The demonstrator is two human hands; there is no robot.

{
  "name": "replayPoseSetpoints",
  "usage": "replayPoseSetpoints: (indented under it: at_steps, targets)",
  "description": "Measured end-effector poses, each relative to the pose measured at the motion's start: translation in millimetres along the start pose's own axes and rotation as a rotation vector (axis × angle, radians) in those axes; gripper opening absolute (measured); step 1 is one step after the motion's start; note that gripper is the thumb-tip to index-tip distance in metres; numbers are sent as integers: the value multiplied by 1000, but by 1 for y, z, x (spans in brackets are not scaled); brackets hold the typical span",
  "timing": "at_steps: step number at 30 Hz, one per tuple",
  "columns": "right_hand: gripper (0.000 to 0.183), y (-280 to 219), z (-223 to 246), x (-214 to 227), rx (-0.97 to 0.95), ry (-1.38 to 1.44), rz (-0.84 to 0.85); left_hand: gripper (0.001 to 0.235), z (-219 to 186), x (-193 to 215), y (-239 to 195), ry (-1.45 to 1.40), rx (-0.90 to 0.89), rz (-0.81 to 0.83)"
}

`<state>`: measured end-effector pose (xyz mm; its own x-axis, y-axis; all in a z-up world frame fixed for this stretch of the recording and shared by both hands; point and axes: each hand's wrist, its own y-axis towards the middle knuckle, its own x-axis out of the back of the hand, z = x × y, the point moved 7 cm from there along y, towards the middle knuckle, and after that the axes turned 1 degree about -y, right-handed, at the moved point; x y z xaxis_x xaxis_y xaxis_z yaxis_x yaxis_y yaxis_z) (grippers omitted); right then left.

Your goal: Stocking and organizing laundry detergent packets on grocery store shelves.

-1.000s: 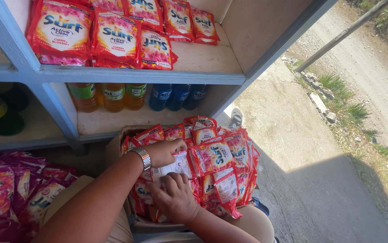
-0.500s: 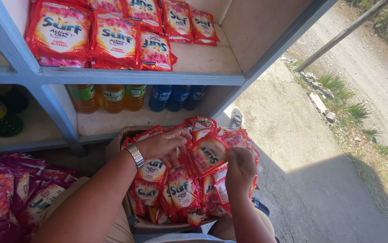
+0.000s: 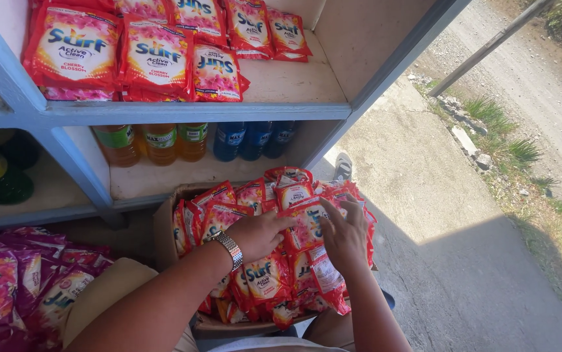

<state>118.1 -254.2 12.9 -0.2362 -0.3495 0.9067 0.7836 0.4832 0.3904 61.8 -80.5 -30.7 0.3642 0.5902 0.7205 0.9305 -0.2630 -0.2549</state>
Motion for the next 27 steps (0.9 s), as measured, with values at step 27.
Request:
replayPoseSetpoints:
  at_steps: [27]
  targets:
    - [84,33,-31,-50,-379,698,454,36,30,24,-2,-28,-104,-177]
